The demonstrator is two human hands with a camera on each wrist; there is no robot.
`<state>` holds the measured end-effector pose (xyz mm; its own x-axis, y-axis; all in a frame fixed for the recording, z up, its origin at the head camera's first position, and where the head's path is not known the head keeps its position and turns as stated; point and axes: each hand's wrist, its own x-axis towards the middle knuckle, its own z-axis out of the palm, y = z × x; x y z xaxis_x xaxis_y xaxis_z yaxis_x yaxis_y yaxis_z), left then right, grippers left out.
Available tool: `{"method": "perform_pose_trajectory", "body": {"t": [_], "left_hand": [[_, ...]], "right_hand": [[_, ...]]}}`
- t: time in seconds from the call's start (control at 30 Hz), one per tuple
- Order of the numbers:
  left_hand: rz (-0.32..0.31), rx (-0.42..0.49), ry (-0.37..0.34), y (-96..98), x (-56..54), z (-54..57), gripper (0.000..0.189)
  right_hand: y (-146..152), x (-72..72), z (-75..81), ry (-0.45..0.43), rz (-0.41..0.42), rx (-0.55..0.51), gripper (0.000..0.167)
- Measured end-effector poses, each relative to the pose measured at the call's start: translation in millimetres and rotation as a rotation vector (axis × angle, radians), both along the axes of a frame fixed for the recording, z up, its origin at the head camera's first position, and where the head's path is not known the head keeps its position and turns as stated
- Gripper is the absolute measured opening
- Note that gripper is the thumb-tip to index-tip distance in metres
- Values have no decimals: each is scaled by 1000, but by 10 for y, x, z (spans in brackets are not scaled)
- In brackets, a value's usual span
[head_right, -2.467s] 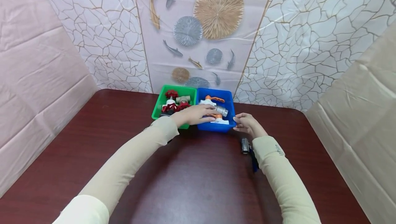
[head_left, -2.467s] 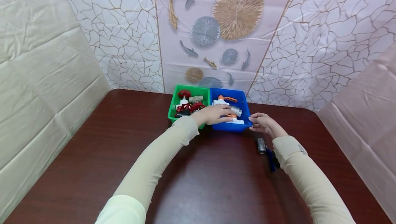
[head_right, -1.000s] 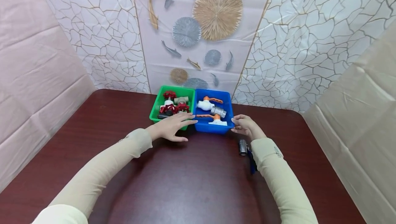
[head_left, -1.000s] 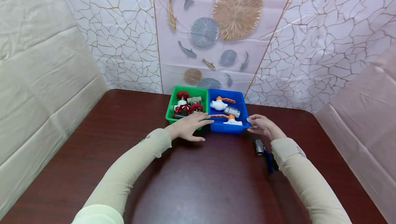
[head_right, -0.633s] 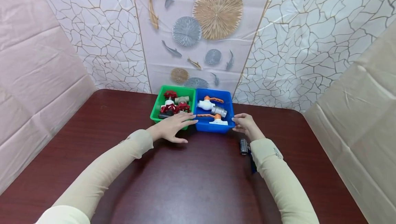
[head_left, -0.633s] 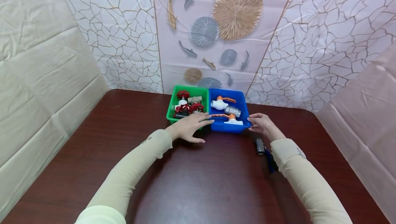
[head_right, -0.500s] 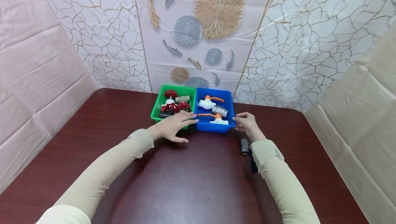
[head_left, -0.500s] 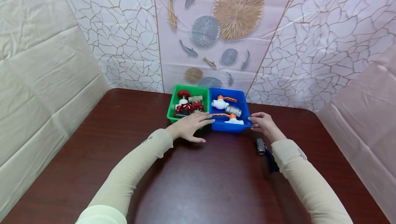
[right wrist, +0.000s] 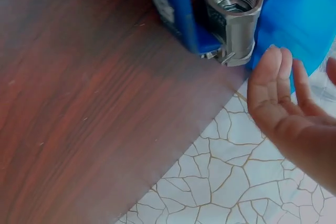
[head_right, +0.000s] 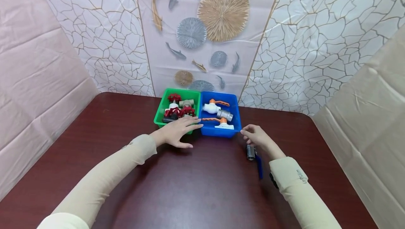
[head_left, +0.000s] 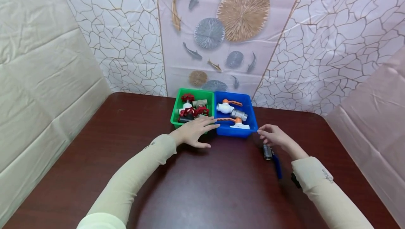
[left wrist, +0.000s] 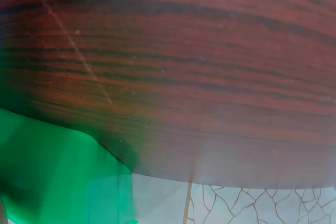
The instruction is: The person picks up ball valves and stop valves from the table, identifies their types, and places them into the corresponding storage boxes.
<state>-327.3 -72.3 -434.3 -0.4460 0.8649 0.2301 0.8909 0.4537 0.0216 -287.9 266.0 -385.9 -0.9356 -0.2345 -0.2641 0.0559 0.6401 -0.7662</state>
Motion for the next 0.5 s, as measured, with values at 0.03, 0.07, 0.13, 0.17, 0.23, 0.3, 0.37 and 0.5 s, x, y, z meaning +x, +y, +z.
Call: {"method": "perform_pose_trajectory", "body": {"t": [0.03,0.07,0.13,0.17,0.23,0.3,0.37,0.5], "left_hand": [[1,2,0,-3,2,-3,80],[4,1,4,-6,1,-7,80],[5,6,6,-7,1,-15,79],[4,9,7,-7,1,-21,79],[5,13,3,-6,6,-24,79],[6,18,2,-6,8,-26,79],[6,17,4,-7,7,-26,79],[5,9,8,0,-17,-28,80]], "right_hand": [[11,22,-3,15,17,13,40],[20,47,-3,30,31,28,39],[40,100,-5,67,56,82,37],[50,126,-7,85,62,125,36],[67,178,-6,111,86,213,37],[75,220,-14,131,111,292,40],[82,242,-30,144,128,335,44],[96,266,-68,166,128,360,48]]}}
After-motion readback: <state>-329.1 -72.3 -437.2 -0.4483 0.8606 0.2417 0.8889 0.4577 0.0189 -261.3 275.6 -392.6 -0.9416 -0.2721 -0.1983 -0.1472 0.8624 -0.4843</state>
